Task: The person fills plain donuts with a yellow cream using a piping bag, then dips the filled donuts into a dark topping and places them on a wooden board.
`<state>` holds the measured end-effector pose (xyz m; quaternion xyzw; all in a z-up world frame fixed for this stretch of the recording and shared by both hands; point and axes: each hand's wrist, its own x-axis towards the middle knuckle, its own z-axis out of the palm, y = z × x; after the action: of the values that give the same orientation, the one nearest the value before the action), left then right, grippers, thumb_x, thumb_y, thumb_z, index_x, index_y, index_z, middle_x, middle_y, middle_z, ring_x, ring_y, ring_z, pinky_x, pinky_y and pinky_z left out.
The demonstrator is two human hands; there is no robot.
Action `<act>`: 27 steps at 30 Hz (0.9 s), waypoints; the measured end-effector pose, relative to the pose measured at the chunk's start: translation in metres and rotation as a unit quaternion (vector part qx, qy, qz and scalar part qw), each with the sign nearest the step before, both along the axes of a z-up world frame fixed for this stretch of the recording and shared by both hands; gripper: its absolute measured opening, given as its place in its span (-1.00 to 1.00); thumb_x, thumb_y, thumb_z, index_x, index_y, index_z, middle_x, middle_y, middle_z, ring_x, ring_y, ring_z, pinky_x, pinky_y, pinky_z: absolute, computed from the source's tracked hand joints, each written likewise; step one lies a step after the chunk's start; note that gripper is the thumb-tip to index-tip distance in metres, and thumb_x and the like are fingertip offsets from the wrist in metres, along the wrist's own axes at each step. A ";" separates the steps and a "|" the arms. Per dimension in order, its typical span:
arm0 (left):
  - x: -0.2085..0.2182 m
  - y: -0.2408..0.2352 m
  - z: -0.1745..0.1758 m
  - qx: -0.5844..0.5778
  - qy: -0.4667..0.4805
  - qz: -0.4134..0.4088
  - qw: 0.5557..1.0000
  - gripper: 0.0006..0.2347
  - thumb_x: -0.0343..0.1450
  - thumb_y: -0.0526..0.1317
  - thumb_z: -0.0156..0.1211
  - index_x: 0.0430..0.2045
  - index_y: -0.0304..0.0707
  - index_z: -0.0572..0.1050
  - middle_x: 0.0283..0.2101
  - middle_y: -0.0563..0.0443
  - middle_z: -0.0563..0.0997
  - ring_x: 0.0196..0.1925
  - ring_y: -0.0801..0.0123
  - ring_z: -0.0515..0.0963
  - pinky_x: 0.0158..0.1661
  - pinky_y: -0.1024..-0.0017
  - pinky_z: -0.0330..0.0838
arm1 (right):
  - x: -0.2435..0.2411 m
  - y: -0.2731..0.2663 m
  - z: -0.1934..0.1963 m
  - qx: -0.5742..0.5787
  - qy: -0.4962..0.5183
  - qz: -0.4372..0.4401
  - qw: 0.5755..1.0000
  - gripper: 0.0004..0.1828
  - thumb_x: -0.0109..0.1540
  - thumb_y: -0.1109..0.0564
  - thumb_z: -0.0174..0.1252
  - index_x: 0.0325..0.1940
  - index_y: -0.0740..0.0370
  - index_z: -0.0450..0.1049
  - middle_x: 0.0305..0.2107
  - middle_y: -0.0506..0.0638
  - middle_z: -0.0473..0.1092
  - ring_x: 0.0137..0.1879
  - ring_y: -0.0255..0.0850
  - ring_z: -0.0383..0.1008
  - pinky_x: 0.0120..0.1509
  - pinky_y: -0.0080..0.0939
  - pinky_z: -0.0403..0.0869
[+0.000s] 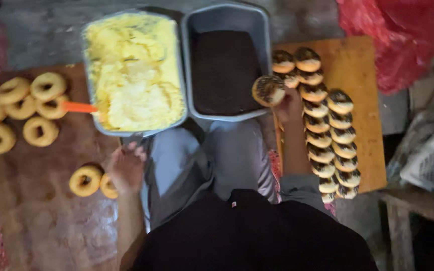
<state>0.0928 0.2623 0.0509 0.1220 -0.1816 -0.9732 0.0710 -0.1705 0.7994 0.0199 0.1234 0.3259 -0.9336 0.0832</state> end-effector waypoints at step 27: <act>0.164 -0.070 -0.034 -0.179 -0.446 0.268 0.835 -0.82 0.49 -0.06 0.10 -0.19 -0.09 0.39 -0.15 0.07 0.52 -0.02 0.20 0.53 -0.01 0.26 0.54 | -0.019 0.227 0.022 0.757 -0.118 -0.062 0.639 -0.33 0.21 0.04 0.38 0.34 0.15 0.29 0.18 0.19 0.40 0.28 0.05 0.43 0.32 -0.01 0.43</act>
<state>0.2564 0.1923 0.0170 0.5722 -0.3248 -0.7066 0.2604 -0.1899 1.0265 0.0417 0.2719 0.8980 -0.3406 -0.0599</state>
